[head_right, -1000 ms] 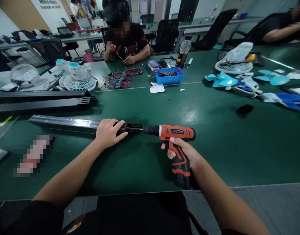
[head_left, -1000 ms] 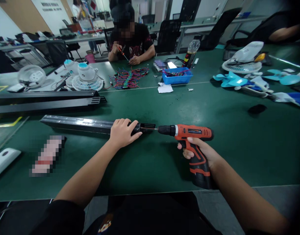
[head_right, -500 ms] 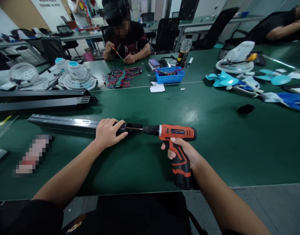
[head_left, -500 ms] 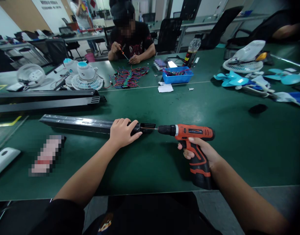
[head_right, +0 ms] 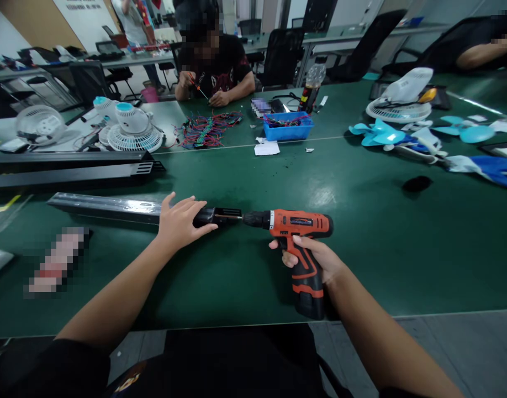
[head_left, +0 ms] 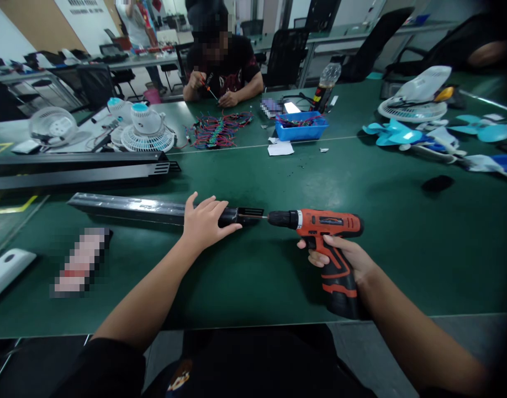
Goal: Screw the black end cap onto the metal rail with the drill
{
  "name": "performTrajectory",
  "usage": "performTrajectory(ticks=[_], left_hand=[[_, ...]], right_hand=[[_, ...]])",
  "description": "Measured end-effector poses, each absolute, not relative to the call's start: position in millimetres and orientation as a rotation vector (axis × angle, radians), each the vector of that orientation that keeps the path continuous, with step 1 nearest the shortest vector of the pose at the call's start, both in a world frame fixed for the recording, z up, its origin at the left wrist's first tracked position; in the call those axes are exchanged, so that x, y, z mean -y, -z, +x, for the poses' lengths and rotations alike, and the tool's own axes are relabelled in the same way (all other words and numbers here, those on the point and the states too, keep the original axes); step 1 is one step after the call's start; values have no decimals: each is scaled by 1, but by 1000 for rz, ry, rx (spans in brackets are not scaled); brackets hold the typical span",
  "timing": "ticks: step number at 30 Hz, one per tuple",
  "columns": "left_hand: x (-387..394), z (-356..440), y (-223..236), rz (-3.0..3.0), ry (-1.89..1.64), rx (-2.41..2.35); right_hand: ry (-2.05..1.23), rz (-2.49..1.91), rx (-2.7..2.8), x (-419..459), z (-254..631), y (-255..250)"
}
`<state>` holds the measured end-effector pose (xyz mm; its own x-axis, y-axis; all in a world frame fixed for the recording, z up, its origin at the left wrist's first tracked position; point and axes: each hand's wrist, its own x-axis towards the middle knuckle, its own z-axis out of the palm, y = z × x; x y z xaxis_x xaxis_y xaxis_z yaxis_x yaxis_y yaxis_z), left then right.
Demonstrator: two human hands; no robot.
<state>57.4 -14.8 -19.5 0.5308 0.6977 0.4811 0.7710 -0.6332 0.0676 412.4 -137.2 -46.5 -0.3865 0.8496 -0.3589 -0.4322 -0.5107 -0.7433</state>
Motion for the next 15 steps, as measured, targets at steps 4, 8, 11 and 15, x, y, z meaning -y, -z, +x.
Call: performTrajectory(ticks=[4,8,11,15], left_hand=[[18,55,17,-2622,639,1317],[18,54,15,-2636,549,1333],[18,53,15,-2603,553,1323],[18,54,17,-2583,542,1325]], right_hand=[[-1963,-882,735,137,413,49],[-1909,-830,705,135,410,45],[-1919,-818,670,136,411,43],[-2020,-860,676,138,417,45]])
